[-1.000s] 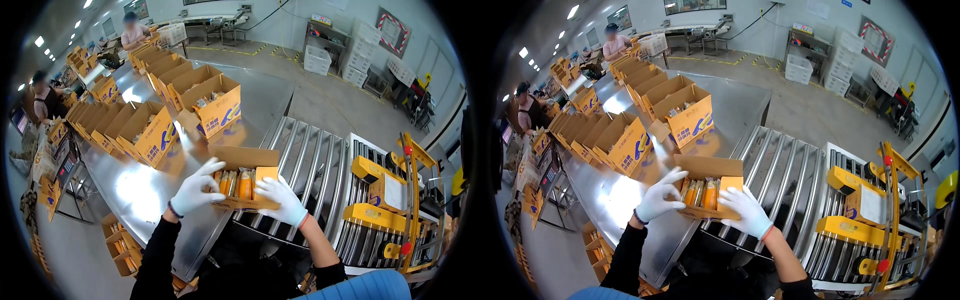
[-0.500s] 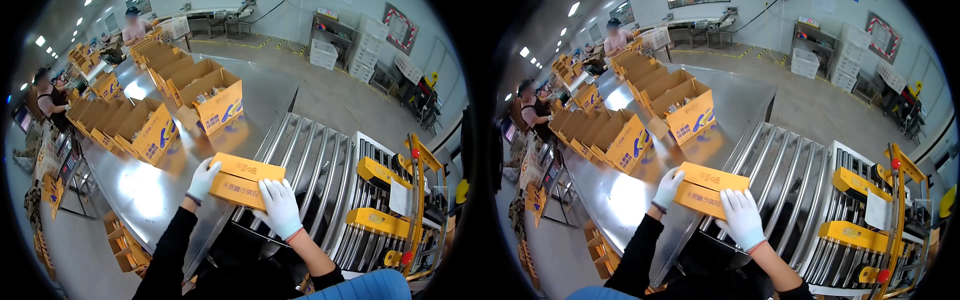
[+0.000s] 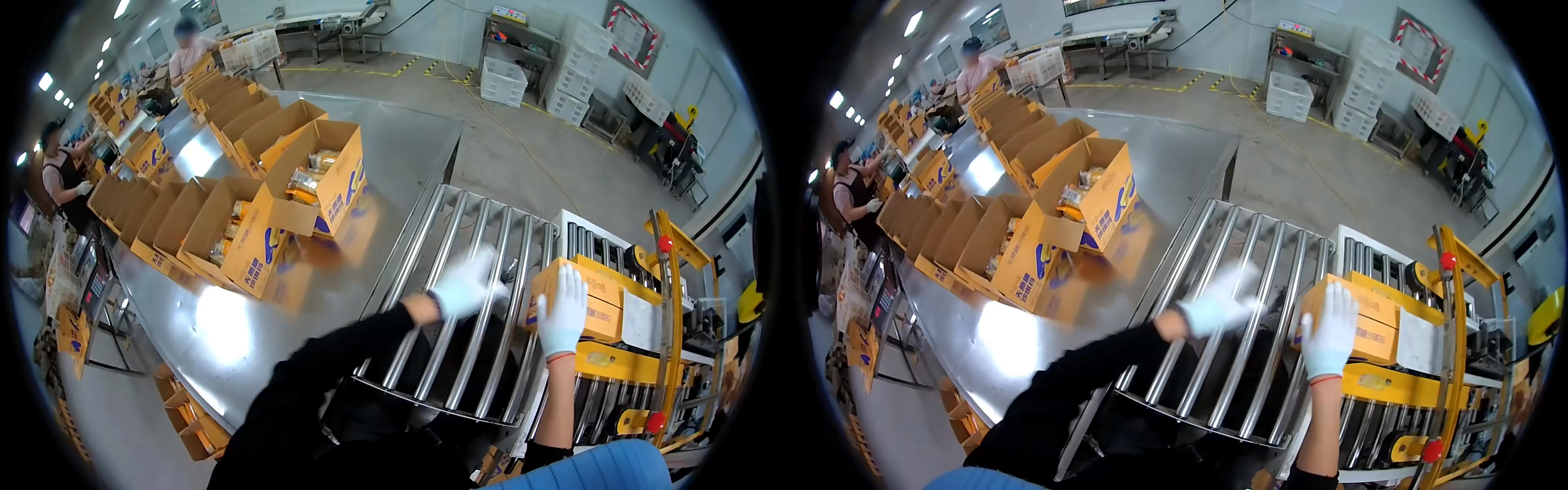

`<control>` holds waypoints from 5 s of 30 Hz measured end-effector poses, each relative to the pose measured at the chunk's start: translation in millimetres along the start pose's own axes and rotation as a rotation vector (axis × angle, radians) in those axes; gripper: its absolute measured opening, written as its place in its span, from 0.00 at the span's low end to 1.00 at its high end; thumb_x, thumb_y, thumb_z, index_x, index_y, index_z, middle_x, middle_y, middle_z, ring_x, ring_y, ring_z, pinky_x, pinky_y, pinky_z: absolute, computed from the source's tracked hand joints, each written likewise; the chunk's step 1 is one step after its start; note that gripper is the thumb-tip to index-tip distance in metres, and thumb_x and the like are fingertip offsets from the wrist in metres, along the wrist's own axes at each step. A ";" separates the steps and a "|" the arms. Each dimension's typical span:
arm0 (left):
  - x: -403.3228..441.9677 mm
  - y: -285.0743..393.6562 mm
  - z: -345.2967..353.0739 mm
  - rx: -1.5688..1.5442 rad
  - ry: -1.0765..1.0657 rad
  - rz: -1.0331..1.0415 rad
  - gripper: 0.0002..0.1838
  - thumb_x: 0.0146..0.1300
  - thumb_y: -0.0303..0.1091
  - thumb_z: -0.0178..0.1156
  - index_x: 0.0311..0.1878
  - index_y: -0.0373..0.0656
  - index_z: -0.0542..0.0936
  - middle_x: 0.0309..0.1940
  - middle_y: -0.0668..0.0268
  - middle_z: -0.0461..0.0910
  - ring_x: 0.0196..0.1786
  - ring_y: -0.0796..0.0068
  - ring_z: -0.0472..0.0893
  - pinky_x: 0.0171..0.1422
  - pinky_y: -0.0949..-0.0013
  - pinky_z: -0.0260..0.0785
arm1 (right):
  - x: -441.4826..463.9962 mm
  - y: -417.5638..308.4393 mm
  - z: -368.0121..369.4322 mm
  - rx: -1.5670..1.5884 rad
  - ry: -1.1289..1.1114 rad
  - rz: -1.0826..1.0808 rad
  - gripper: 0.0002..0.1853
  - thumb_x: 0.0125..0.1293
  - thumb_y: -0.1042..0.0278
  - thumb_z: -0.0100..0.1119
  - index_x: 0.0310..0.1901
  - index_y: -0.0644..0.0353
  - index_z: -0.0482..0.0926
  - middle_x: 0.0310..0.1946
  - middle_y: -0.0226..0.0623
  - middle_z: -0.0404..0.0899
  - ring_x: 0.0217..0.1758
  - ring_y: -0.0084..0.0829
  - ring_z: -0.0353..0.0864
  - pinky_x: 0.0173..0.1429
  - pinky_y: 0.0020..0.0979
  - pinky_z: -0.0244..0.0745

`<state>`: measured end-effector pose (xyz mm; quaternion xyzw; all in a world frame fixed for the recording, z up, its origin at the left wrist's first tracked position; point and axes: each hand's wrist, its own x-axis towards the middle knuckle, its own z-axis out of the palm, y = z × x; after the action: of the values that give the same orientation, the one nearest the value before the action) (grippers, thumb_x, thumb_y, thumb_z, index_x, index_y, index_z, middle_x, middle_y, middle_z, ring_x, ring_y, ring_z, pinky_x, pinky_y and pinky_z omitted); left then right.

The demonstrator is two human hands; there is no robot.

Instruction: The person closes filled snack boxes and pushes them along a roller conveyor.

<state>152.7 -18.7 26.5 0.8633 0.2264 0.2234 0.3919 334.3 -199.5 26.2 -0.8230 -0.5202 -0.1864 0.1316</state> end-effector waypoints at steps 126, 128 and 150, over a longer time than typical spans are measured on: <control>-86.2 -17.8 -125.7 0.376 0.029 -0.100 0.17 0.66 0.41 0.68 0.53 0.42 0.84 0.46 0.60 0.84 0.59 0.55 0.81 0.64 0.61 0.73 | -9.8 -129.2 -42.0 0.854 -0.410 -0.140 0.37 0.62 0.56 0.73 0.71 0.58 0.73 0.54 0.46 0.85 0.65 0.47 0.79 0.72 0.44 0.71; -82.1 -9.9 -118.6 0.491 0.095 -0.089 0.18 0.65 0.39 0.69 0.54 0.40 0.83 0.45 0.59 0.83 0.60 0.56 0.80 0.66 0.60 0.72 | 12.3 -133.8 -45.3 0.530 -0.146 -0.359 0.46 0.56 0.55 0.76 0.75 0.58 0.67 0.65 0.46 0.77 0.71 0.47 0.73 0.77 0.45 0.65; -85.5 34.4 -24.2 -0.174 -0.231 -0.074 0.31 0.73 0.45 0.62 0.72 0.37 0.71 0.65 0.50 0.76 0.70 0.53 0.75 0.75 0.57 0.66 | -18.6 7.8 -15.6 0.064 -0.078 -0.027 0.48 0.59 0.59 0.72 0.78 0.66 0.58 0.78 0.51 0.61 0.84 0.52 0.54 0.87 0.48 0.44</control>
<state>78.3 -73.5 49.8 0.8371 0.1911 0.1267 0.4966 331.5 -224.2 31.7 -0.8178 -0.5418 -0.1395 0.1350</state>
